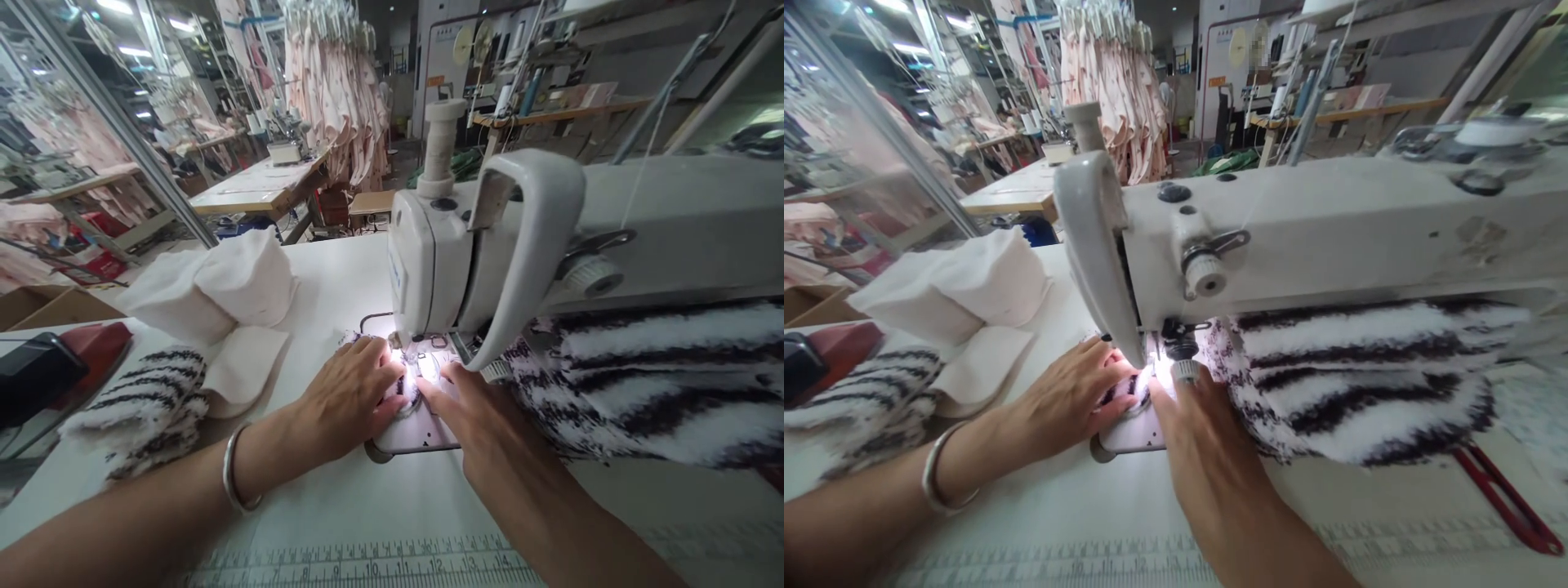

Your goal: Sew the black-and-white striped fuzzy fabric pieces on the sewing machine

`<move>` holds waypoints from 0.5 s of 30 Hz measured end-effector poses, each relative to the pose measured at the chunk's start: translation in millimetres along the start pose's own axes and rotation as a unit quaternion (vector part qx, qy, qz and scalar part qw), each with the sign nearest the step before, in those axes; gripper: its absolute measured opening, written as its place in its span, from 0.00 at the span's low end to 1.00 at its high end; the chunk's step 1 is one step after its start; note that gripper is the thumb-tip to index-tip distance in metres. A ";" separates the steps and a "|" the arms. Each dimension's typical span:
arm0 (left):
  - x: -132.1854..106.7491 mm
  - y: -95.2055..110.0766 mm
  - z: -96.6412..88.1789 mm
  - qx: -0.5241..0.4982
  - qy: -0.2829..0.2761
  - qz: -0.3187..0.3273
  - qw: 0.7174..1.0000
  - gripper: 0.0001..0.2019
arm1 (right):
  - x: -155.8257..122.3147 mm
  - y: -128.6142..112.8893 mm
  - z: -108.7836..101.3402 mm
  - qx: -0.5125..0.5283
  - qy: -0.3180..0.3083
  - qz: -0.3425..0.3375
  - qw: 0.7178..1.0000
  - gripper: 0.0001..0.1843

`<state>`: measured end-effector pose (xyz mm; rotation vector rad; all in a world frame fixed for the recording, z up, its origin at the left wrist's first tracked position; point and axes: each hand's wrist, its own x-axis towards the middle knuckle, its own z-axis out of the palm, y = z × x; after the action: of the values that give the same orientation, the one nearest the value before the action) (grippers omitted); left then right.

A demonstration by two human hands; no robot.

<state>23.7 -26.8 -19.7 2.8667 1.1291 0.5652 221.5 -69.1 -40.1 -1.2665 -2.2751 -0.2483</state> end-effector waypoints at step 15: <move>-7.0 -8.4 -4.1 -0.089 -0.026 0.019 0.995 0.10 | -10.0 -8.8 6.0 0.055 -0.061 0.049 0.995 0.27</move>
<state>12.2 -25.7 -19.3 2.7383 0.9661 0.5573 216.3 -78.9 -49.6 -1.3646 -2.2846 -0.0091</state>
